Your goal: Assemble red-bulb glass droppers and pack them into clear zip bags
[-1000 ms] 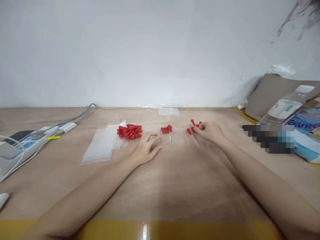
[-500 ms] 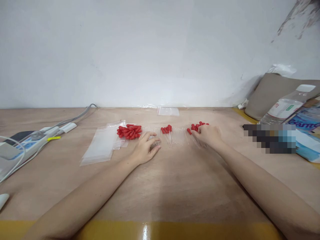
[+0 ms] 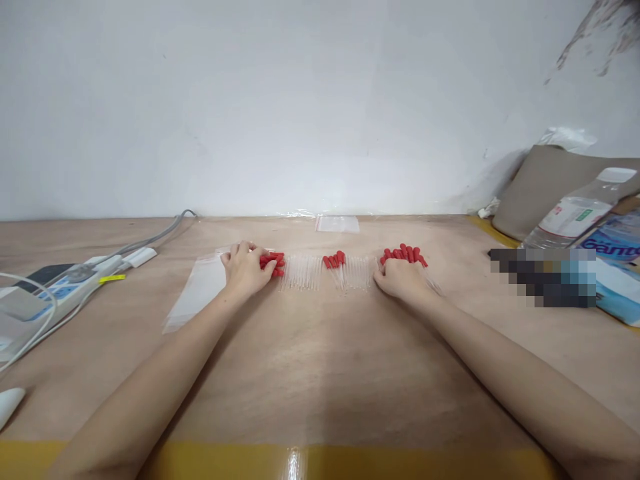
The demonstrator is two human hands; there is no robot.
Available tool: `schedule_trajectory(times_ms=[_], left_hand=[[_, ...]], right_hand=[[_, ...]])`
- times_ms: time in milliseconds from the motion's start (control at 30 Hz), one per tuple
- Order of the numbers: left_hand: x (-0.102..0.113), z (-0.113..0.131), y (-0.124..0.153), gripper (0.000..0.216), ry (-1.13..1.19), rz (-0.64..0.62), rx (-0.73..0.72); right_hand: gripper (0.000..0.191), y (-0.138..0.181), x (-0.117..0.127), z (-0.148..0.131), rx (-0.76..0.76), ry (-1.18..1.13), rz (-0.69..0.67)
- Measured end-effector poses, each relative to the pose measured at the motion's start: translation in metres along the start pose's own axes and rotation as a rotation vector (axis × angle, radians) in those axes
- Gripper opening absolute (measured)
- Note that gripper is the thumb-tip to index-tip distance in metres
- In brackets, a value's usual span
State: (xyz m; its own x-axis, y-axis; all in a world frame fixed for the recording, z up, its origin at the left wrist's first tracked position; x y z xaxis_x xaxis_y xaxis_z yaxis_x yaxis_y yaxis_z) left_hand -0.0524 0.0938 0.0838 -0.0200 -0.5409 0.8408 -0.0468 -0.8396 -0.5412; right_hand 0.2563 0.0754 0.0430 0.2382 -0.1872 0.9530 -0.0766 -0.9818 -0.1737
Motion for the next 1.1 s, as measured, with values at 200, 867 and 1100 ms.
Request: schedule_trajectory(times_ms=[200,867,1100], left_hand=[[-0.007,0.005,0.001,0.024,0.012,-0.002,-0.054],[-0.017,0.034,0.006,0.019,0.031,-0.134,-0.511],[-0.020,0.029,0.003,0.027,0.175,-0.112,-0.446]], right_hand=[[0.032,-0.003,-0.006,0.005,-0.012,0.036,0.060],[0.018,0.029,-0.003,-0.027,0.374,-0.206,0.328],[0.024,0.030,-0.003,-0.024,0.400,-0.246,0.402]])
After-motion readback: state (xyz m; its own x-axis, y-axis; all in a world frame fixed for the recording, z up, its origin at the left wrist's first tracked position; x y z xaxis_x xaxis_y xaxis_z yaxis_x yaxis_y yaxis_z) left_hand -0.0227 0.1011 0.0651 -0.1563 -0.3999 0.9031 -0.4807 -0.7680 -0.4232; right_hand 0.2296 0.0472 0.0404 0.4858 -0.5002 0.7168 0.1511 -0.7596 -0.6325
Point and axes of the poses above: each hand's wrist, its own y-axis away from the middle knuckle, its own x-axis out of the back of the hand, z = x × y, the point moved 8 cm from there along -y, towards the middle knuckle, and after that the axes turned 10 degrees about -y, right-handed, at the moved point
